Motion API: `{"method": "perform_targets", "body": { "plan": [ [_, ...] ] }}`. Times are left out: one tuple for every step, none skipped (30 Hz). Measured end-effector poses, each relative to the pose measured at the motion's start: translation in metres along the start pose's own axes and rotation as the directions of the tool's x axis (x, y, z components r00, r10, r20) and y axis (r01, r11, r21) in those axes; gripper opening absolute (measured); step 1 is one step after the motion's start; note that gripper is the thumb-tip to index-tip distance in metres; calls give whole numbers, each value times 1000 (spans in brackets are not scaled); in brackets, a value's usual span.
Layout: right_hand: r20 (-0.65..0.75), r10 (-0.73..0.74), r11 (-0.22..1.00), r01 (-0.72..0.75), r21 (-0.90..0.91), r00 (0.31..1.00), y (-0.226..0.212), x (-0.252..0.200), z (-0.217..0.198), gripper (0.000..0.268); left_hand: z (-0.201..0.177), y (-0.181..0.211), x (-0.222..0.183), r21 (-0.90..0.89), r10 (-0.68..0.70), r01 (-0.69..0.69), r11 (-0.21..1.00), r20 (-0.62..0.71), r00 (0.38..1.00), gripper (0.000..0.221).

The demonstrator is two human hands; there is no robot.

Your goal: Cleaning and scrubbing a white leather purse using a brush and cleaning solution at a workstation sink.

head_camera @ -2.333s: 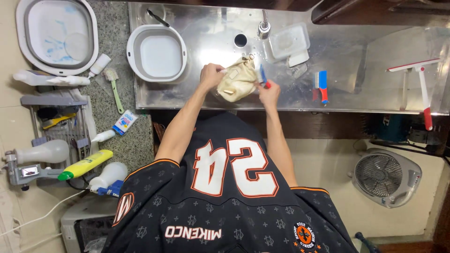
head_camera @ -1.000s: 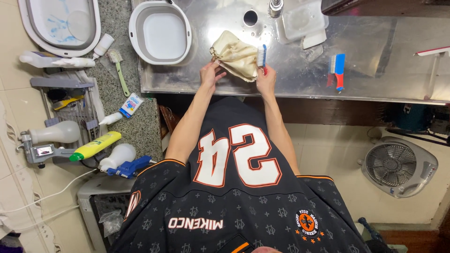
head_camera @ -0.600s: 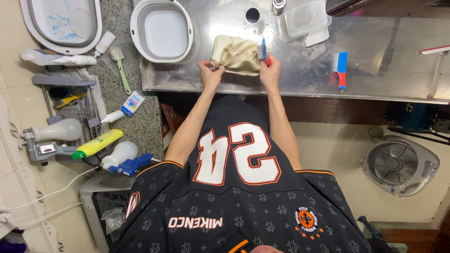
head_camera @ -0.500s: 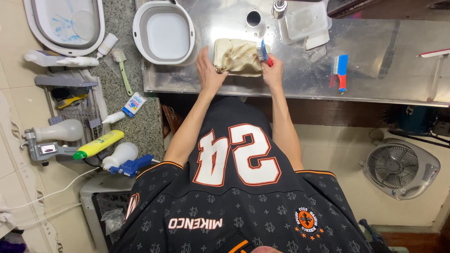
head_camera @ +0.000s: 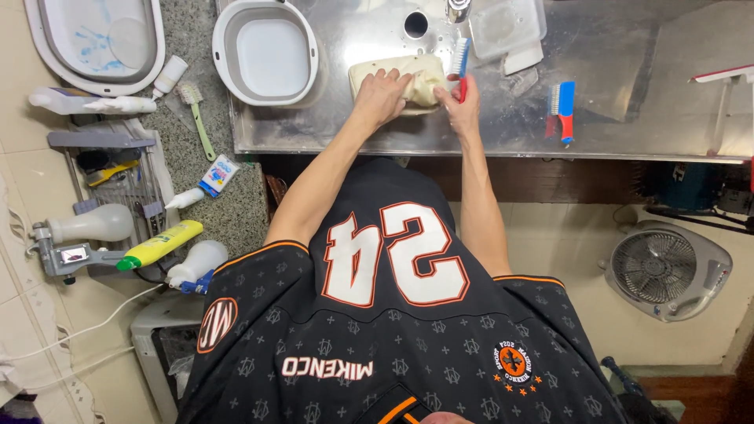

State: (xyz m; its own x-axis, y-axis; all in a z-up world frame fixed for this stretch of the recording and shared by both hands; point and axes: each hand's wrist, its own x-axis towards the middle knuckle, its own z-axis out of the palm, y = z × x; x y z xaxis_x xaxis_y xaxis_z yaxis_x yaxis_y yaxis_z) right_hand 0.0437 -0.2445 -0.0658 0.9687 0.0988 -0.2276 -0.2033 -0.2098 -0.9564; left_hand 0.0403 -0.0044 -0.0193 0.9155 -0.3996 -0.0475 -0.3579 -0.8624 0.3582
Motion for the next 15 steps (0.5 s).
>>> {"method": "perform_targets", "body": {
  "plan": [
    [-3,4,1000,-4,-2,1000,-9,-16,1,42,0,1,2,-3,3,-3,1000,3,1000,64],
    [-106,-165,986,163,-27,981,-19,-30,3,41,0,2,4,-57,-41,41,998,-3,999,52],
    [-195,-333,943,326,-67,923,-29,-44,6,42,0,2,6,-111,-86,85,990,-7,996,42],
    [-195,-334,943,327,-65,922,-39,-56,9,42,-8,5,6,-108,-86,85,990,-7,996,42],
    [-256,-254,967,236,-98,933,-50,-68,13,42,-16,8,7,-186,-132,125,975,-28,991,39],
    [-318,-170,983,136,-126,933,-59,-82,14,44,-23,13,8,-265,-177,159,951,-44,983,37],
    [-320,-168,983,134,-126,932,-59,-86,13,44,-21,14,8,-265,-175,158,951,-41,984,37],
    [-282,-153,965,82,-250,947,-59,-92,13,38,-18,16,7,-320,-198,174,931,-44,979,37],
    [-245,-132,928,33,-370,961,-59,-98,12,32,-15,18,6,-373,-220,189,908,-44,974,38],
    [-250,-128,929,28,-369,960,-58,-97,9,32,-18,20,4,-373,-216,186,909,-40,976,38],
    [-251,-175,894,47,-445,952,-58,-97,7,30,-20,22,2,-399,-222,194,896,-25,975,38],
    [-246,-225,851,67,-521,943,-58,-93,4,27,-23,24,3,-424,-229,201,883,-14,973,38],
    [-251,-225,851,65,-521,942,-57,-87,1,27,-20,23,6,-424,-224,197,884,-14,974,38],
    [-260,-315,833,134,-537,913,-56,-84,-1,23,-18,22,5,-423,-231,210,881,2,973,36],
    [-267,-402,807,202,-554,876,-55,-81,-3,20,-15,22,4,-422,-238,223,879,18,971,34]
  ]
}}
